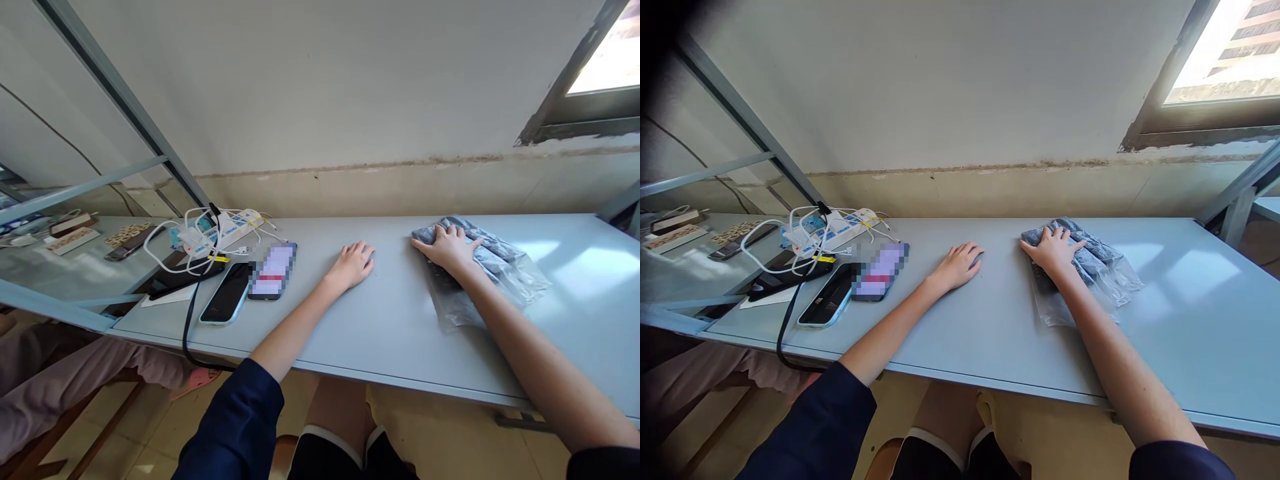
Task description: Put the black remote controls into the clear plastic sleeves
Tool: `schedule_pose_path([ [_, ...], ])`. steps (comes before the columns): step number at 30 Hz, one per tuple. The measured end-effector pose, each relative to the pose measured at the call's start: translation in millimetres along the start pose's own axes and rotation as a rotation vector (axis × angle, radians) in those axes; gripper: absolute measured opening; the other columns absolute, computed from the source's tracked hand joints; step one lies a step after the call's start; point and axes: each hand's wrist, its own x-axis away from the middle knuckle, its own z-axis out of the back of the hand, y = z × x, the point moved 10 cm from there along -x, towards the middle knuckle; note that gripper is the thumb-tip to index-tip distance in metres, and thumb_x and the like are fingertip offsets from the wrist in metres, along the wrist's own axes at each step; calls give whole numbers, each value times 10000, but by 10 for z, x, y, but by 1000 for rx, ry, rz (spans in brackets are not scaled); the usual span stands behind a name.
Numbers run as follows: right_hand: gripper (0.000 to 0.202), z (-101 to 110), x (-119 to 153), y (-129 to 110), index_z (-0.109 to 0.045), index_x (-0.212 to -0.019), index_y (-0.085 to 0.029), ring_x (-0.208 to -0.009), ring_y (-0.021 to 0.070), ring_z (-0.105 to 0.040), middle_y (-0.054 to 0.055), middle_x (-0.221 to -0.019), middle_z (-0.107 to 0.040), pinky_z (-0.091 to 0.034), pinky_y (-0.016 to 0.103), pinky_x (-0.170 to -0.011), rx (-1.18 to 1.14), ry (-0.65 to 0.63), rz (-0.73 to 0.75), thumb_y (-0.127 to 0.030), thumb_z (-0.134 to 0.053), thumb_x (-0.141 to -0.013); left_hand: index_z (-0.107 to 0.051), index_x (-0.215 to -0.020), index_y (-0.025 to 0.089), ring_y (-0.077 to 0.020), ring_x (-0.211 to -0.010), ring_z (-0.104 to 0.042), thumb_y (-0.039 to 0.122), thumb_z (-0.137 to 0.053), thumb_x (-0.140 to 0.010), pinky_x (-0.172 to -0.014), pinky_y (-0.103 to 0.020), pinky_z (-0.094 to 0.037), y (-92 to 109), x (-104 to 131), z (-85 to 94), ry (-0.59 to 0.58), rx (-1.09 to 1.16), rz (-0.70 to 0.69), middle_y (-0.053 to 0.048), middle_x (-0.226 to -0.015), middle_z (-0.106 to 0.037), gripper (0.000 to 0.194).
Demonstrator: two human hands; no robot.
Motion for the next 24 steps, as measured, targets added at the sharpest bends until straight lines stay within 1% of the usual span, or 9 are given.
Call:
schedule_pose_path([
  [6,679,2,-26,18,-446,-1292,-77,-1260,386,-307,246,-1359,-412,-226,665,-955,-20,51,3,-559,-306,-835,-485,-1216,173,-209,-1132,-518,182,-330,-925,-955,-341,-392,12,6,12,-5,2,4,-98,-1226,-540,330],
  [11,676,6,-16,4,-441,-1299,-77,-1266,385,-310,253,-1361,-410,-205,667,-963,-8,39,6,-553,-306,-839,-490,-1217,170,-207,-1126,-524,177,-331,-925,-952,-334,-394,16,13,27,-3,3,10,-98,-1227,-542,333],
  [14,674,10,-11,2,-450,-1288,-73,-1272,379,-308,252,-1362,-410,-208,650,-970,-2,29,3,-553,-304,-838,-492,-1218,161,-210,-1132,-521,177,-337,-925,-950,-333,-395,15,13,24,0,6,12,-104,-1221,-545,332],
  [20,666,31,-6,-4,-463,-1280,-82,-1268,375,-325,246,-1346,-432,-234,627,-966,16,50,11,-552,-301,-837,-504,-1202,170,-206,-1134,-520,193,-353,-928,-960,-333,-390,20,16,34,14,-2,2,-96,-1208,-553,313],
  [24,668,41,6,-9,-462,-1278,-80,-1278,366,-316,244,-1359,-418,-254,594,-970,17,38,4,-555,-312,-833,-522,-1175,166,-203,-1115,-535,199,-370,-925,-940,-324,-411,27,10,51,21,-9,-3,-93,-1188,-567,294],
])
